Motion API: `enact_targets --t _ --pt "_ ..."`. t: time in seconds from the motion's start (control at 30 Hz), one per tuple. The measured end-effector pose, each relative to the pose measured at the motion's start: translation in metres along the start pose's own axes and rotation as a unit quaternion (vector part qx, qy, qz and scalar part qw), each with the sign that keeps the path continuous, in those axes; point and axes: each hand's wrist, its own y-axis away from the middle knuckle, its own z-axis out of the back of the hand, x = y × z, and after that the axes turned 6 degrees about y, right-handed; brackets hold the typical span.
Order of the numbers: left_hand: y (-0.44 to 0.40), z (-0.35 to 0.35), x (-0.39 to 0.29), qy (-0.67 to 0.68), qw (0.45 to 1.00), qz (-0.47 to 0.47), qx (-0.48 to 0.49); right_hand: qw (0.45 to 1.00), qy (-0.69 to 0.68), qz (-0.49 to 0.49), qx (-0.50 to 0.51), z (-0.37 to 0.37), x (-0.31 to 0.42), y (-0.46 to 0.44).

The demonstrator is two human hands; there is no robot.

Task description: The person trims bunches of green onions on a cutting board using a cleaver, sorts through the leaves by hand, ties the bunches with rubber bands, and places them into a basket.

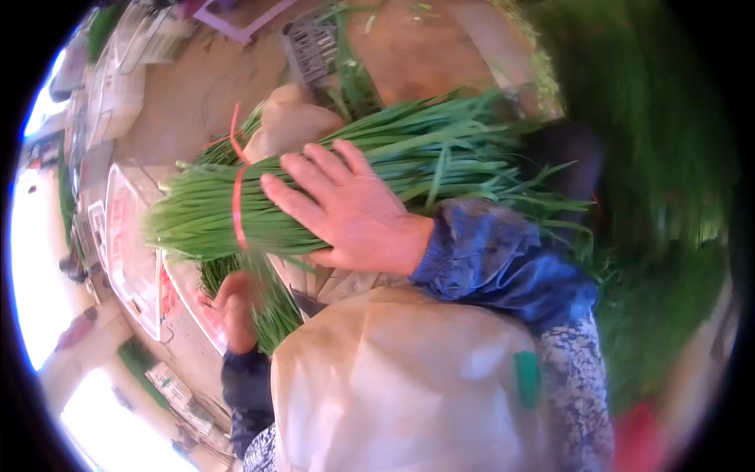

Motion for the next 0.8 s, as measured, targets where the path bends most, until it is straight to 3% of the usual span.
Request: enact_targets --t 0.03,0.07,0.1,0.13,0.2,0.3,0.5,0.63,0.67,0.8 --pt "-0.017 -0.012 0.039 0.053 0.995 -0.065 -0.049 1.000 -0.005 0.017 -0.001 0.001 -0.001 0.000" --pt "-0.019 -0.029 0.020 0.056 0.996 -0.070 -0.016 1.000 0.002 0.010 0.002 0.005 0.002 0.002" --pt "-0.028 -0.056 0.009 0.054 0.996 -0.012 -0.076 1.000 0.014 0.003 0.007 0.008 0.002 0.005" --pt "-0.037 -0.070 0.018 0.113 0.990 -0.023 -0.082 1.000 0.005 0.027 0.007 0.011 0.003 0.007" --pt "-0.058 -0.081 0.044 0.308 0.947 -0.085 -0.037 0.998 0.060 0.015 -0.003 0.015 0.009 0.009" --pt "-0.080 -0.112 0.025 0.449 0.876 -0.172 -0.029 0.997 0.072 -0.008 0.006 0.025 0.013 0.012" --pt "-0.117 -0.125 -0.018 0.507 0.846 -0.149 0.072 0.999 0.053 0.001 0.011 0.044 0.011 0.007" --pt "-0.151 -0.115 -0.060 0.494 0.833 -0.244 0.050 0.995 0.096 0.023 -0.007 0.083 0.008 -0.017" --pt "-0.159 -0.104 -0.079 0.447 0.846 -0.280 0.079 0.996 0.070 0.031 -0.051 0.090 0.008 -0.022" --pt "-0.189 -0.049 -0.163 0.311 0.835 -0.451 0.042 0.983 0.009 0.068 -0.169 0.117 0.004 -0.046"
